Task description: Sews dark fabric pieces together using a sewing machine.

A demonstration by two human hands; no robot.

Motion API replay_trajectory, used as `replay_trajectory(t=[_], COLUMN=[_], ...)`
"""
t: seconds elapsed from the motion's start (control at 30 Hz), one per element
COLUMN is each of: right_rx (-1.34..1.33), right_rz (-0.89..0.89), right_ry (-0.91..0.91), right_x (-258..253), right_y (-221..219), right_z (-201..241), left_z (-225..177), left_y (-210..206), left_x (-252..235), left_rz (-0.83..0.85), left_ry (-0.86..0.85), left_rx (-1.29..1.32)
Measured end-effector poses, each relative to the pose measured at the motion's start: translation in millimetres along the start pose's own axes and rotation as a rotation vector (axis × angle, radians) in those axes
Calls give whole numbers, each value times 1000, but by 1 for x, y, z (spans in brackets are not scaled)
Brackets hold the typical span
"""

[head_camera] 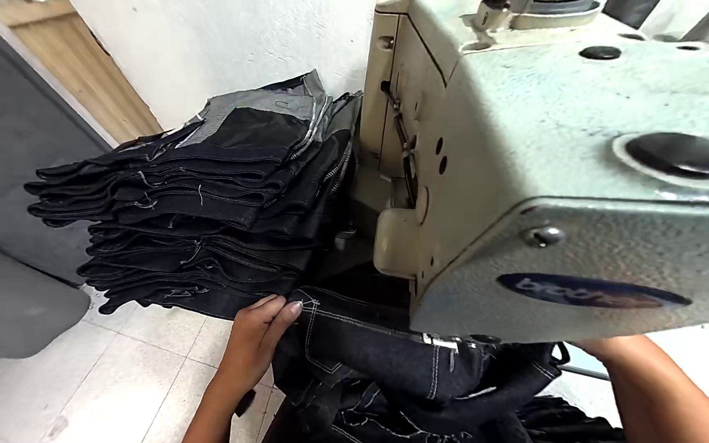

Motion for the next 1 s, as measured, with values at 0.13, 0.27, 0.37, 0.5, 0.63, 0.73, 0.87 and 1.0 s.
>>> replay_trajectory(t=[0.13,0.27,0.37,0.5,0.63,0.73,0.87,1.0], right_rx=[-4,-24,-278,-707,-589,-265,126,200], right_rz=[-36,4,34,340,729,452,-150,-213], right_ry=[163,111,-32,61,409,529,576,680], right_x=[0,-6,-11,-9,25,45,66,109], right_y=[-8,-15,-18,-41,-73,-64,-43,-38], right_z=[12,23,21,-13,-20,5,41,56], left_z=[-4,-4,-8,-45,-45,-52,-85,-87], left_y=[-1,-3,-6,-9,10,36,-22,-99], left_x=[-2,-6,-6,58,117,90,5,-32], left_rz=[7,52,92,268,465,445,354,781], left_ry=[11,105,142,31,54,78,-111,15], left_rx=[-17,-44,-104,-254,-326,-471,-284,147])
Point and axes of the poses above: each hand's wrist, its own x-axis away from the middle knuckle, its own y-axis out of the back of the hand, z = x × y, the point moved 6 cm from there along -x, towards the middle knuckle, and after that the axes turned 1 degree about z, right-handed, at the moved point
